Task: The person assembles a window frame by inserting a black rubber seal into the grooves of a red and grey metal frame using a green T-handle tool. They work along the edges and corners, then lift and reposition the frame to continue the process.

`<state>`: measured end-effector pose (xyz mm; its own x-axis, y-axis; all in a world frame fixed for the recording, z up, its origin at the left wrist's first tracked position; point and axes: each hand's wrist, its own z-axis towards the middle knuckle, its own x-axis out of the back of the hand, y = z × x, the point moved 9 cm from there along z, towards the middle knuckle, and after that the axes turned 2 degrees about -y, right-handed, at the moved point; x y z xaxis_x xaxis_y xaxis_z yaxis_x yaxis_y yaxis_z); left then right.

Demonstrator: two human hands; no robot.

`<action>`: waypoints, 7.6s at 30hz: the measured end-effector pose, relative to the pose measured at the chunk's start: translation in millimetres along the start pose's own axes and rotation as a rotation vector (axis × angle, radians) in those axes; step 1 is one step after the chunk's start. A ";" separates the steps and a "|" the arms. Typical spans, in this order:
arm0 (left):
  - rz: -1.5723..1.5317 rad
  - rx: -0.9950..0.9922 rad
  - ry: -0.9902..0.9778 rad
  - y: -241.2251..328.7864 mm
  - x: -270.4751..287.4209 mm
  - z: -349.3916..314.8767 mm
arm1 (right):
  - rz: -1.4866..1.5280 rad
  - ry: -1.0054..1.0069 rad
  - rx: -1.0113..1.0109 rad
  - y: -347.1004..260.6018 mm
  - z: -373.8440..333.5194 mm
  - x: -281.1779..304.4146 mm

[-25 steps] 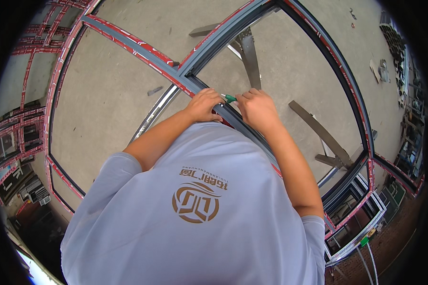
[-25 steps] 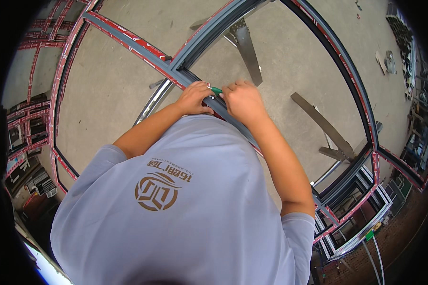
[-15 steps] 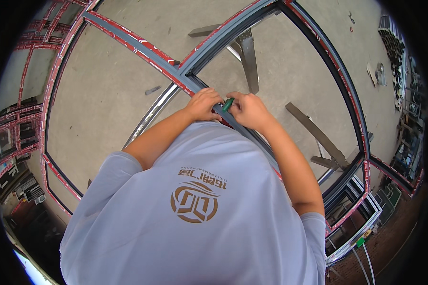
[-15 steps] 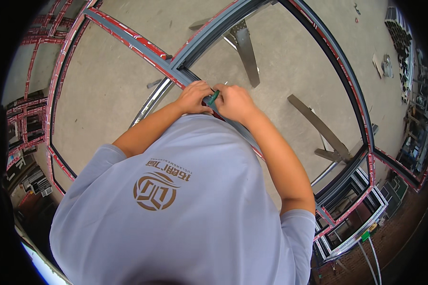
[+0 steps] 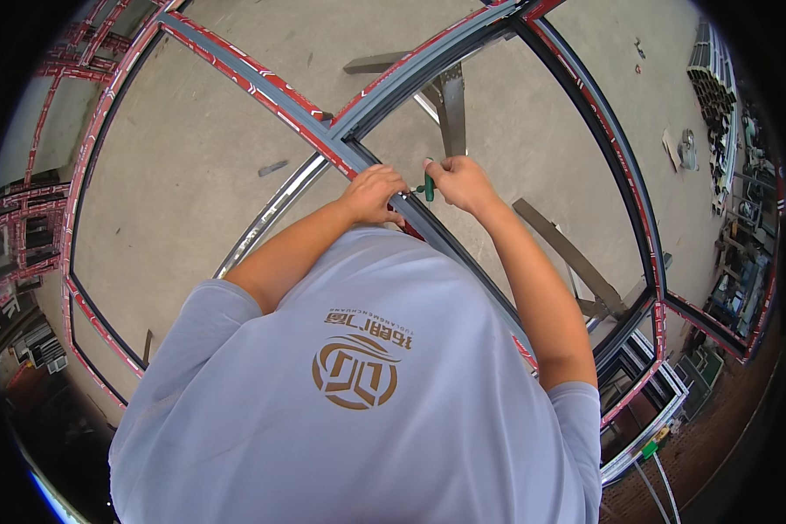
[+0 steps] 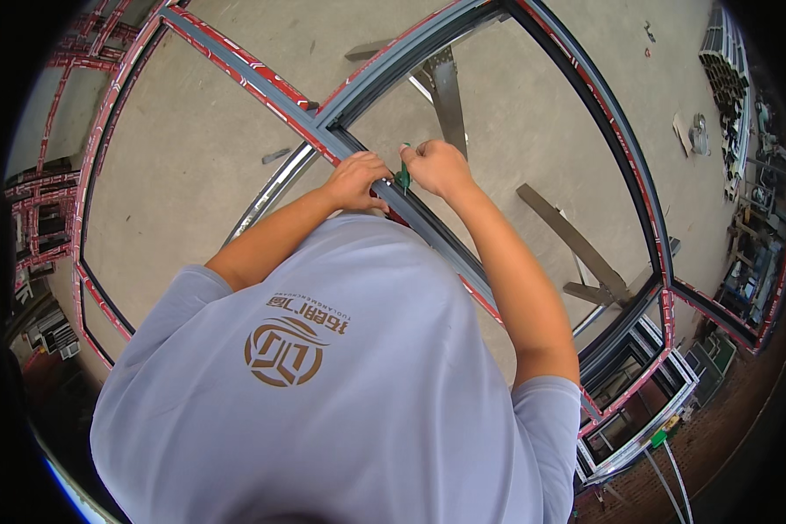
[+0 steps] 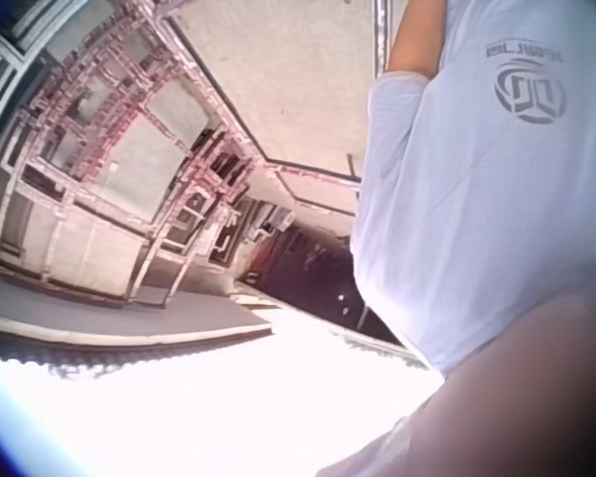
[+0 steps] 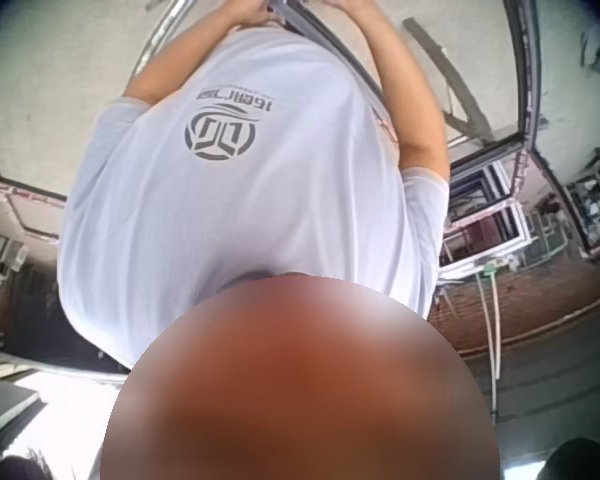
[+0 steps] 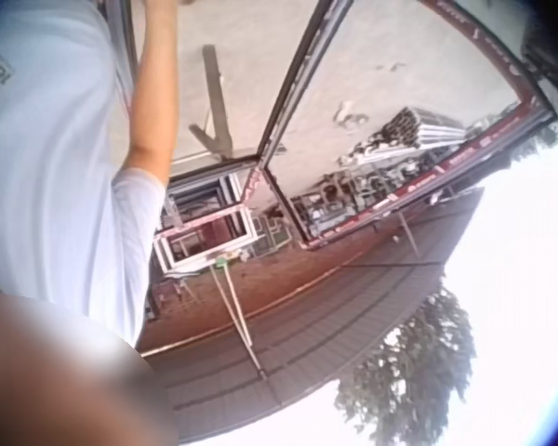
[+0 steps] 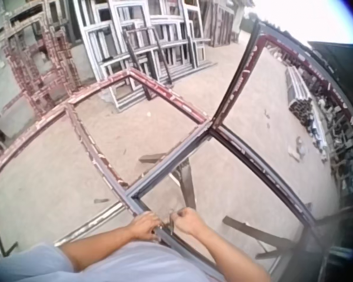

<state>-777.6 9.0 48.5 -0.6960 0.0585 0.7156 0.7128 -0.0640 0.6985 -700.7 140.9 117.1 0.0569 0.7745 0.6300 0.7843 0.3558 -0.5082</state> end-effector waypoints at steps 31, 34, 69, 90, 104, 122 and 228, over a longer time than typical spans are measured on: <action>-0.009 0.033 0.000 -1.2 -0.7 -2.2 | -0.791 -0.021 1.000 -84.7 -67.5 0.6; 0.012 0.044 0.003 -1.4 0.1 -2.1 | -0.751 -0.004 0.905 -85.7 -57.7 -6.2; 0.000 0.047 -0.003 -4.4 -6.7 -4.7 | -1.190 -0.133 1.165 -83.2 -50.7 -3.1; -0.026 0.064 0.013 -9.4 -11.6 -5.4 | -0.864 -0.036 0.636 -78.0 -23.7 -25.3; 0.009 0.040 0.022 -10.9 -12.7 -6.5 | -0.102 -0.194 0.158 -40.7 13.7 -17.0; 0.060 0.052 0.047 2.3 4.1 -4.8 | -0.933 -0.084 1.166 -82.8 -43.4 -36.3; -0.487 0.228 0.143 26.8 49.4 39.9 | 0.020 0.213 0.630 -55.8 -42.9 45.3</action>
<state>-789.4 49.9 102.6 -0.9433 -0.1090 0.3136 0.2955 0.1545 0.9428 -715.4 133.7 199.1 0.2394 0.6867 0.6864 0.2743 0.6303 -0.7263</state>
